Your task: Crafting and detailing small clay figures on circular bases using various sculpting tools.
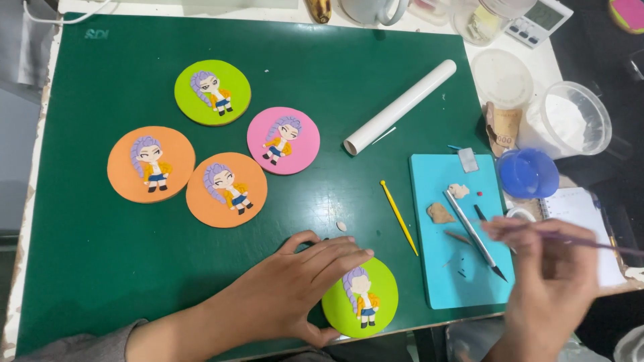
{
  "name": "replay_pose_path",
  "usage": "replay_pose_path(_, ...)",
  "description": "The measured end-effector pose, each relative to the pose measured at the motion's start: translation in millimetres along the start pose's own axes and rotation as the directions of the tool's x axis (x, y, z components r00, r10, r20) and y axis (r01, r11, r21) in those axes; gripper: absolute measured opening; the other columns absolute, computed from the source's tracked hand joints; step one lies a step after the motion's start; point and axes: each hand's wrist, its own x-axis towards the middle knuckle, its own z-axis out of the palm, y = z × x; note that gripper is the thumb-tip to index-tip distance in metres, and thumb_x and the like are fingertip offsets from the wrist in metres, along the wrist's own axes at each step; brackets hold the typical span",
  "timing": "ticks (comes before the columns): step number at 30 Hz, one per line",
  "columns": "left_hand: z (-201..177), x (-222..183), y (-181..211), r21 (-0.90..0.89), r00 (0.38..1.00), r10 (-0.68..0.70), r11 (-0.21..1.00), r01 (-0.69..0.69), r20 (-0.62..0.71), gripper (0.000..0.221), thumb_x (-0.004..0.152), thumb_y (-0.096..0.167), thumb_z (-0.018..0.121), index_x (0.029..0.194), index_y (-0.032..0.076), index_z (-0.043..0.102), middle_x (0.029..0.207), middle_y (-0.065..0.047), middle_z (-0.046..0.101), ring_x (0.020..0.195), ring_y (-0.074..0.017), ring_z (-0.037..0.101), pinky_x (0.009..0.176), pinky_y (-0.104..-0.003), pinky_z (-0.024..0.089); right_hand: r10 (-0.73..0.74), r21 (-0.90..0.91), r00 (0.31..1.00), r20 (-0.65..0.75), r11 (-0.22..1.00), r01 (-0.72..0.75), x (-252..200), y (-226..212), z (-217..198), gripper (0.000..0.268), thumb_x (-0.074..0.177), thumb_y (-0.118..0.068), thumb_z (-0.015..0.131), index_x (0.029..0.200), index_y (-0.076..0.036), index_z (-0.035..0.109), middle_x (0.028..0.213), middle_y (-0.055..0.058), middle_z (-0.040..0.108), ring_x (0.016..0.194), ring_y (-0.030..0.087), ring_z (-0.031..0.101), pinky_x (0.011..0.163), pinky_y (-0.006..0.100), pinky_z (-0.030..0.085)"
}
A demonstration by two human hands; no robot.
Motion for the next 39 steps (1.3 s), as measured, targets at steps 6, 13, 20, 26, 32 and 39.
replay_pose_path(6, 0.5, -0.2, 2.1, 0.035, 0.998, 0.009, 0.999, -0.006, -0.069, 0.104, 0.072, 0.053, 0.087, 0.151, 0.008, 0.037, 0.148, -0.012, 0.053, 0.143, -0.0262, 0.045, 0.100, -0.044, 0.035, 0.087, 0.313, 0.956, 0.282, 0.933, -0.177, -75.3, 13.6, 34.0, 0.034, 0.091, 0.006, 0.062, 0.119, -0.005, 0.045, 0.092, 0.020, 0.068, 0.086, 0.030, 0.076, 0.087, 0.037, 0.064)
replay_pose_path(13, 2.2, -2.3, 1.5, 0.036, 0.997, -0.001, 0.999, 0.004, -0.082, 0.103, 0.070, 0.051, 0.087, 0.150, 0.008, 0.037, 0.149, -0.013, 0.052, 0.144, -0.0248, 0.045, 0.103, -0.046, 0.036, -0.073, 0.268, 0.959, 0.274, 0.963, -0.003, -84.8, 21.6, 44.3, 0.036, 0.090, 0.005, 0.065, 0.119, -0.004, 0.045, 0.094, 0.021, 0.068, 0.088, 0.028, 0.071, 0.085, 0.037, 0.064)
replay_pose_path(20, -0.1, -1.9, 2.3, 0.079, 0.993, 0.013, 0.997, -0.004, -0.116, 0.101, 0.072, 0.055, 0.086, 0.150, 0.009, 0.039, 0.147, -0.011, 0.054, 0.141, -0.0250, 0.048, 0.103, -0.045, 0.037, -0.040, 0.185, 0.952, 0.305, 0.982, -0.018, -85.3, 21.2, 44.0, 0.033, 0.092, 0.001, 0.065, 0.118, -0.004, 0.045, 0.099, 0.020, 0.067, 0.092, 0.028, 0.072, 0.085, 0.035, 0.065)
replay_pose_path(26, -1.8, -1.7, 3.8, 0.107, 0.993, 0.013, 0.994, 0.000, -0.121, 0.101, 0.074, 0.057, 0.085, 0.150, 0.009, 0.039, 0.146, -0.010, 0.055, 0.140, -0.0241, 0.049, 0.103, -0.045, 0.038, -0.054, 0.157, 0.941, 0.333, 0.988, 0.002, -83.4, 18.7, 45.0, 0.031, 0.093, -0.003, 0.065, 0.118, -0.003, 0.047, 0.100, 0.019, 0.068, 0.093, 0.027, 0.073, 0.086, 0.036, 0.065)
replay_pose_path(32, -1.0, -2.3, 3.7, 0.131, 0.991, 0.016, 0.991, 0.001, -0.130, 0.104, 0.071, 0.059, 0.086, 0.151, 0.010, 0.039, 0.145, -0.009, 0.055, 0.140, -0.0227, 0.049, 0.103, -0.045, 0.038, -0.050, 0.173, 0.945, 0.324, 0.985, -0.007, -84.1, 22.0, 44.1, 0.032, 0.093, -0.001, 0.065, 0.118, -0.004, 0.046, 0.099, 0.020, 0.067, 0.092, 0.028, 0.072, 0.085, 0.037, 0.064)
replay_pose_path(39, -2.6, -2.4, 4.1, 0.124, 0.991, 0.021, 0.992, -0.005, -0.133, 0.100, 0.076, 0.058, 0.083, 0.152, 0.010, 0.038, 0.145, -0.009, 0.054, 0.140, -0.0234, 0.049, 0.101, -0.047, 0.039, -0.069, 0.272, 0.945, 0.319, 0.962, -0.022, -88.2, 17.7, 46.8, 0.030, 0.091, 0.001, 0.065, 0.115, -0.003, 0.047, 0.094, 0.022, 0.069, 0.088, 0.030, 0.074, 0.084, 0.040, 0.066)
